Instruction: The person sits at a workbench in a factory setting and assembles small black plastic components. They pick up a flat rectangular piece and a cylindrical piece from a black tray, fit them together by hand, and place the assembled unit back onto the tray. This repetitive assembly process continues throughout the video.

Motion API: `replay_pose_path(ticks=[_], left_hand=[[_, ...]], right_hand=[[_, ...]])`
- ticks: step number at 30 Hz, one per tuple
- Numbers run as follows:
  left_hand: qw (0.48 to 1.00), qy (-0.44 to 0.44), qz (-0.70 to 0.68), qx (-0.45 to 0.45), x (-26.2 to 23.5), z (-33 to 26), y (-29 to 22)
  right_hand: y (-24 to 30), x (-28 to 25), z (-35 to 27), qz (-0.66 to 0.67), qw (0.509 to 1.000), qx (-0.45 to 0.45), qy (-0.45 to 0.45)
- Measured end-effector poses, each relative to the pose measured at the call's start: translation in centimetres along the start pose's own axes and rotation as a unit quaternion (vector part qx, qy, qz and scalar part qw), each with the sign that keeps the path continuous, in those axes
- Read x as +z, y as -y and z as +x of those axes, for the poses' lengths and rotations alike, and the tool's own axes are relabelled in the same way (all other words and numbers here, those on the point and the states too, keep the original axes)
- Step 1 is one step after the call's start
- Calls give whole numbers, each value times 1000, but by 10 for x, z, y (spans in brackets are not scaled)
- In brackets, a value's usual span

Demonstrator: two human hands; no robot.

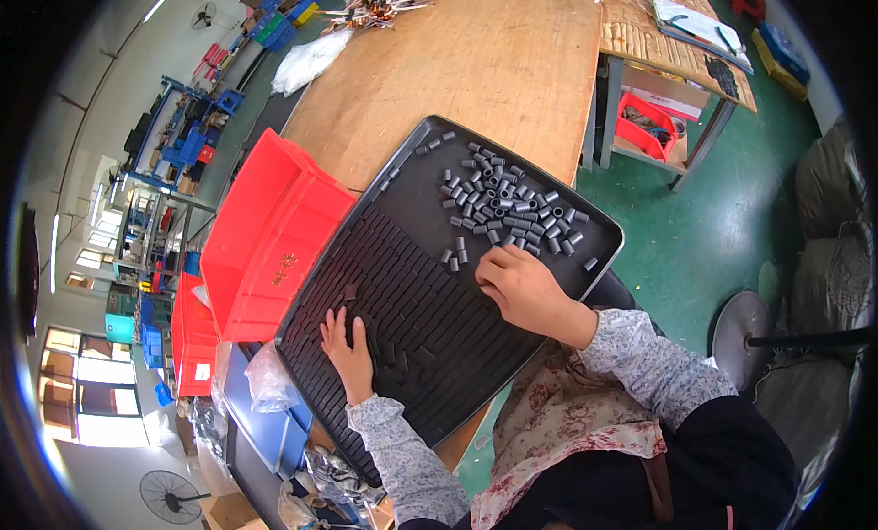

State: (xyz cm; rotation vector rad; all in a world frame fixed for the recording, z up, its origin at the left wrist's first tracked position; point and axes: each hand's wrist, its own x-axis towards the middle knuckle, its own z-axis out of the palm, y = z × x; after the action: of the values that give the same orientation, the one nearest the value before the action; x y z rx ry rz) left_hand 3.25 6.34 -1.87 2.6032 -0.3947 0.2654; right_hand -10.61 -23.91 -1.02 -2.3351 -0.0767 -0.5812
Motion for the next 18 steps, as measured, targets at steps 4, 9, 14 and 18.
replay_pose_path(ticks=[4, 9, 14, 18], left_hand=[[995, 35, -34, 87, 5, -8, -36], [975, 91, -123, 162, 10, -23, -86], [954, 138, -195, 181, 6, -32, -114], [964, 70, -208, 153, 1, -3, -94]], right_hand=[[-3, 5, 22, -49, 998, -32, -2], [-13, 18, 28, -73, 996, -50, 11], [-15, 9, 26, -59, 997, -20, 35], [-20, 12, 24, -38, 999, -1, -30]])
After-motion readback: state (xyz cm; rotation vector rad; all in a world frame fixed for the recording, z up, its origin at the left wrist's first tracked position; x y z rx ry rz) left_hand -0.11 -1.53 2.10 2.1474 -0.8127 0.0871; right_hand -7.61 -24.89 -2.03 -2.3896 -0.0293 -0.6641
